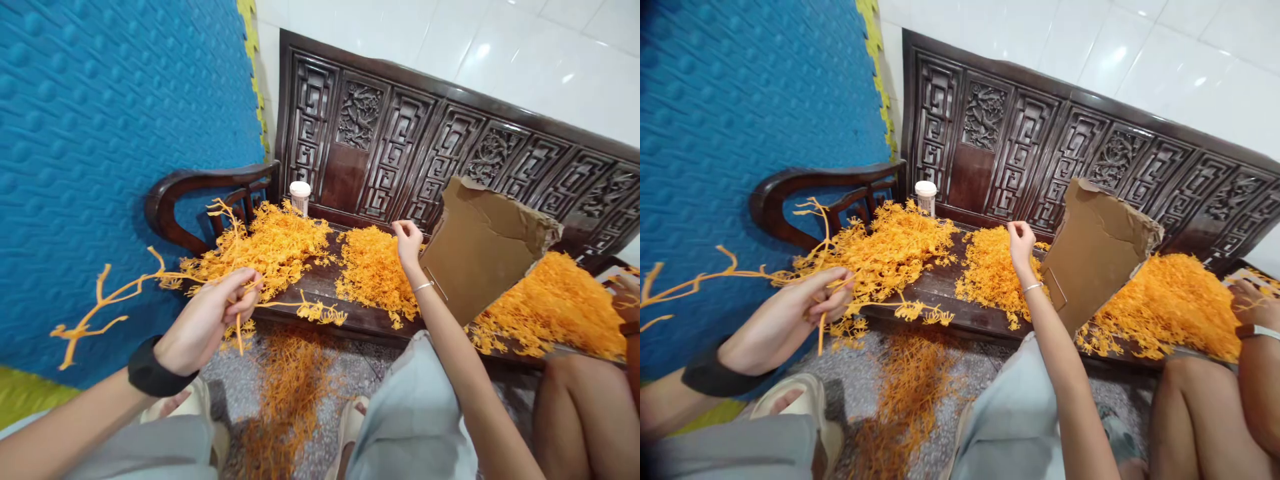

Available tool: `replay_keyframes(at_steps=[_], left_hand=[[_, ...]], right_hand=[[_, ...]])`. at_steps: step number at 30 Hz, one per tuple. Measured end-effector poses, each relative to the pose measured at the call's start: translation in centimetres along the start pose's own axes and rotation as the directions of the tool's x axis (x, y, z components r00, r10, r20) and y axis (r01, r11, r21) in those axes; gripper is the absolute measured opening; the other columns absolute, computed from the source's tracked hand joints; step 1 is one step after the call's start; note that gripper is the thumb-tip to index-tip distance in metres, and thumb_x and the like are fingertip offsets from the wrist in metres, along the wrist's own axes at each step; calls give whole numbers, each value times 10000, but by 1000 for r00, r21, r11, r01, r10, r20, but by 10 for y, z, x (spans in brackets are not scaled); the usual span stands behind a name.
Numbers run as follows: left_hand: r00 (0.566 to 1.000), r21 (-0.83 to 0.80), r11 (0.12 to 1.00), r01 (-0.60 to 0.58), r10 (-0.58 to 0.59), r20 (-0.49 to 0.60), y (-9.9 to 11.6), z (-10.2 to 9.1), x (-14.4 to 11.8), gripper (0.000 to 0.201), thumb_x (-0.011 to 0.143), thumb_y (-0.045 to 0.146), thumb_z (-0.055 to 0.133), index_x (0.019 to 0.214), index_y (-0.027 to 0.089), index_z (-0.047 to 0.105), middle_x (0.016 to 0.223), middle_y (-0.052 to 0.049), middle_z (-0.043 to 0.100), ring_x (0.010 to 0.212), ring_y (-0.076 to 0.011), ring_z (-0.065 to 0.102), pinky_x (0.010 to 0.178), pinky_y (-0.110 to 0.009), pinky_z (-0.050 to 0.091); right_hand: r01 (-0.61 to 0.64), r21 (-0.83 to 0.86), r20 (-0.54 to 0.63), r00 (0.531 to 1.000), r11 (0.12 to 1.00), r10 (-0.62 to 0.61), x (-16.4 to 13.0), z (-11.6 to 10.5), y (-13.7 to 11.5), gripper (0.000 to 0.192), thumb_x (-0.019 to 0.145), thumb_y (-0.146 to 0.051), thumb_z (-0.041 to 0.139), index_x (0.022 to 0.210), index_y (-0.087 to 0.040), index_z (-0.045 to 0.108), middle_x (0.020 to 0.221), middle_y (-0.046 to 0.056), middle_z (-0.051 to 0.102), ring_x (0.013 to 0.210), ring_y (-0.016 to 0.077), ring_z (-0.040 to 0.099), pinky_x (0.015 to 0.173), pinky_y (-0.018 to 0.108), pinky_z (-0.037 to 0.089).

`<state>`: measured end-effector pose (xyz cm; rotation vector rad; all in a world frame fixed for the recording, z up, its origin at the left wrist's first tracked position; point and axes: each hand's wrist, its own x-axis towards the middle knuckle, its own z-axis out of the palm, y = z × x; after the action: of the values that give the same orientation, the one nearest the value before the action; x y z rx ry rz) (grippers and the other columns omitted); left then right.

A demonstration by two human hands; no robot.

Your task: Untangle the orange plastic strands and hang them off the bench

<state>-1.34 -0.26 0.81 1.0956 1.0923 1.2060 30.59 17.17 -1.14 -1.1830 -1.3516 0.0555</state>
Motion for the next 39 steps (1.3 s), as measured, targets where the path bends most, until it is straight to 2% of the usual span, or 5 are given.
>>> replay_keyframes(at_steps=[5,9,21,34,39], left_hand=[[1000,-115,993,-3,1,-13,0,-2,6,234,806,293,377,608,185,436,417,71,229,402,-85,186,383,-194,210],[1000,-160,987,5,-6,-2,-3,-2,10,224,808,289,383,626,172,442,407,79,228,386,-68,198,369,-174,195],[1000,-147,989,-27,25,-11,-2,4,13,211,810,267,383,636,161,437,412,82,251,378,-54,213,362,-161,188],[997,38,996,-76,76,9,-5,8,16,198,794,314,383,679,165,446,433,73,260,400,-63,231,378,-162,200],[991,186,974,-129,123,48,-5,9,13,205,794,315,364,678,175,460,421,64,287,406,-77,237,386,-180,196]], right_hand=[[-75,198,686,723,977,-83,-50,0,-59,289,787,-391,444,752,-152,603,762,25,603,751,129,546,707,254,403],[-12,235,844,499,972,-198,-79,1,-91,313,743,-404,531,975,-196,567,987,32,594,904,145,532,805,291,368],[297,239,782,506,925,-365,-109,10,-111,218,716,-329,596,884,-191,577,791,-2,618,772,123,548,802,312,267],[-399,333,708,704,854,52,-104,23,-93,57,627,-172,522,651,-174,471,591,-38,500,547,88,483,561,226,395],[-285,307,673,740,908,5,-104,27,-83,99,613,-156,526,694,-176,473,647,-33,491,577,81,465,560,209,374]])
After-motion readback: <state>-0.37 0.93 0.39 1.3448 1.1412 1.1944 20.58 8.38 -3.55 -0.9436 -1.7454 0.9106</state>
